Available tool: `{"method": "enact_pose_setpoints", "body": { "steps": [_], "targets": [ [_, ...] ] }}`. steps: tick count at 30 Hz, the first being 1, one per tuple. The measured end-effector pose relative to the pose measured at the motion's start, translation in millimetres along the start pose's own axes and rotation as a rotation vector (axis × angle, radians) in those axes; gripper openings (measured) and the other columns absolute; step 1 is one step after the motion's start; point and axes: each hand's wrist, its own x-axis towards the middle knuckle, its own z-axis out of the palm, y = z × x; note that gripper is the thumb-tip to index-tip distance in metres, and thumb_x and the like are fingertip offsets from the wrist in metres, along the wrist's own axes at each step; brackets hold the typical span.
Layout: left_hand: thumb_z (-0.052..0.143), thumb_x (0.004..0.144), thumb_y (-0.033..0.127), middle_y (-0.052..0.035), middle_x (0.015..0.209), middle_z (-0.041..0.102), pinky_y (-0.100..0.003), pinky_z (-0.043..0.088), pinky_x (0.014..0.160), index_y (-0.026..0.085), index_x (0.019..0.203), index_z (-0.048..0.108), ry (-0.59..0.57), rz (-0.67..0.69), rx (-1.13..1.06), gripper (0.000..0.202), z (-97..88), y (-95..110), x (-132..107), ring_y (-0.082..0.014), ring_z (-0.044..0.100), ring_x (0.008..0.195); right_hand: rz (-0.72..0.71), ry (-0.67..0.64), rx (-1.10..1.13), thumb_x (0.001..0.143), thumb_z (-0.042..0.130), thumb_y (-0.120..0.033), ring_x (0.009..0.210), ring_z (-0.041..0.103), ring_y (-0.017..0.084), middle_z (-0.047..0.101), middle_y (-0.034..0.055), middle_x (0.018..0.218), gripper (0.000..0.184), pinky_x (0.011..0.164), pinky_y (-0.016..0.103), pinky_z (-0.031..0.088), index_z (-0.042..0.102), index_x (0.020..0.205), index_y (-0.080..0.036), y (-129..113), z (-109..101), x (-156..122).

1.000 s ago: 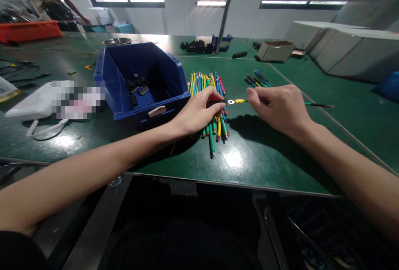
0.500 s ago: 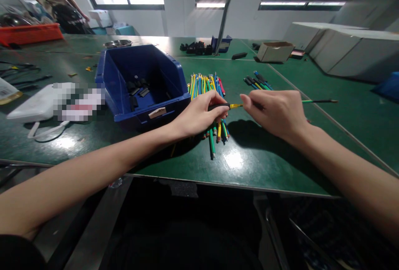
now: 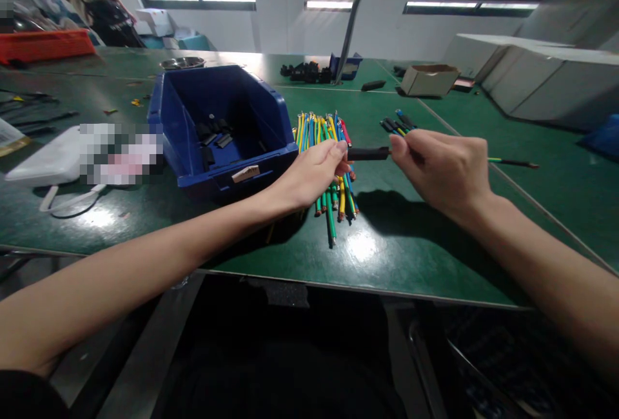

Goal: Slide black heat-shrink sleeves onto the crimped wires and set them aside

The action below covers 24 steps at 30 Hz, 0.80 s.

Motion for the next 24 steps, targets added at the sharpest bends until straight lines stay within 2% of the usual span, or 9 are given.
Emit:
{"method": "enact_pose_setpoints", "body": {
  "steps": [4,8,11,14,17,20,24],
  "targets": [
    [0.039,0.102,0.025,-0.0026,0.080,0.065,-0.024,0.044,0.072,0.016,0.080,0.052,-0.011,0.021,0.020,0.027,-0.1,2.2,-1.6,-0.0110,0.060,0.076,-0.056,0.023,0.036,0.102,0.034,-0.045,0.047,0.036,0.011,0.043,-0.0003,0.052,0.048,0.048,0.029,0.019,0.041,0.061,-0.021,-1.0,1.4,-1.8],
    [0.038,0.102,0.022,-0.0002,0.073,0.062,-0.021,0.043,0.066,0.015,0.077,0.052,-0.012,0.042,-0.040,0.029,-1.0,3.5,-0.3,-0.0088,0.058,0.067,-0.120,0.017,0.131,0.103,0.030,-0.045,0.052,0.047,0.013,0.057,0.0024,0.063,0.045,0.049,0.028,0.025,0.054,0.075,-0.020,-4.5,1.8,-4.5],
    [0.038,0.103,0.019,0.0015,0.069,0.059,-0.019,0.043,0.061,0.015,0.076,0.051,-0.013,0.017,-0.109,0.030,-0.8,4.9,1.2,-0.0071,0.056,0.061,-0.149,0.024,0.189,0.098,0.047,-0.047,0.054,0.053,0.013,0.061,0.0012,0.069,0.033,0.051,0.026,0.033,0.061,0.099,-0.017,-4.2,1.5,-5.0],
    [0.037,0.103,0.017,0.0024,0.067,0.057,-0.019,0.044,0.060,0.015,0.074,0.050,-0.010,-0.013,-0.132,0.031,-0.1,5.9,1.3,-0.0064,0.056,0.059,-0.200,-0.003,0.220,0.093,0.058,-0.043,0.055,0.055,0.012,0.063,-0.0003,0.072,0.036,0.053,0.025,0.039,0.058,0.117,-0.015,-3.3,0.6,-4.0],
    [0.037,0.103,0.017,0.0022,0.066,0.057,-0.019,0.044,0.061,0.014,0.073,0.051,-0.004,-0.028,-0.125,0.033,0.6,7.1,0.5,-0.0061,0.056,0.059,-0.232,-0.042,0.215,0.095,0.057,-0.038,0.058,0.059,0.013,0.064,0.0004,0.073,0.025,0.053,0.025,0.040,0.061,0.108,-0.017,-2.4,0.0,-2.4],
    [0.037,0.103,0.017,0.0016,0.067,0.058,-0.018,0.043,0.060,0.013,0.072,0.053,0.007,-0.048,-0.123,0.034,1.7,9.5,-0.3,-0.0058,0.056,0.059,-0.195,-0.054,0.210,0.095,0.057,-0.035,0.059,0.060,0.014,0.065,0.0016,0.074,0.019,0.053,0.026,0.041,0.061,0.098,-0.017,-1.1,-0.1,-0.9],
    [0.037,0.103,0.017,0.0025,0.068,0.056,-0.018,0.045,0.060,0.013,0.074,0.052,0.053,-0.088,-0.232,0.032,3.2,13.4,-1.2,-0.0058,0.056,0.059,-0.206,-0.070,0.223,0.095,0.058,-0.031,0.062,0.060,0.015,0.067,0.0036,0.078,0.014,0.057,0.027,0.043,0.060,0.099,-0.017,0.5,-0.1,0.7]
  ]
}}
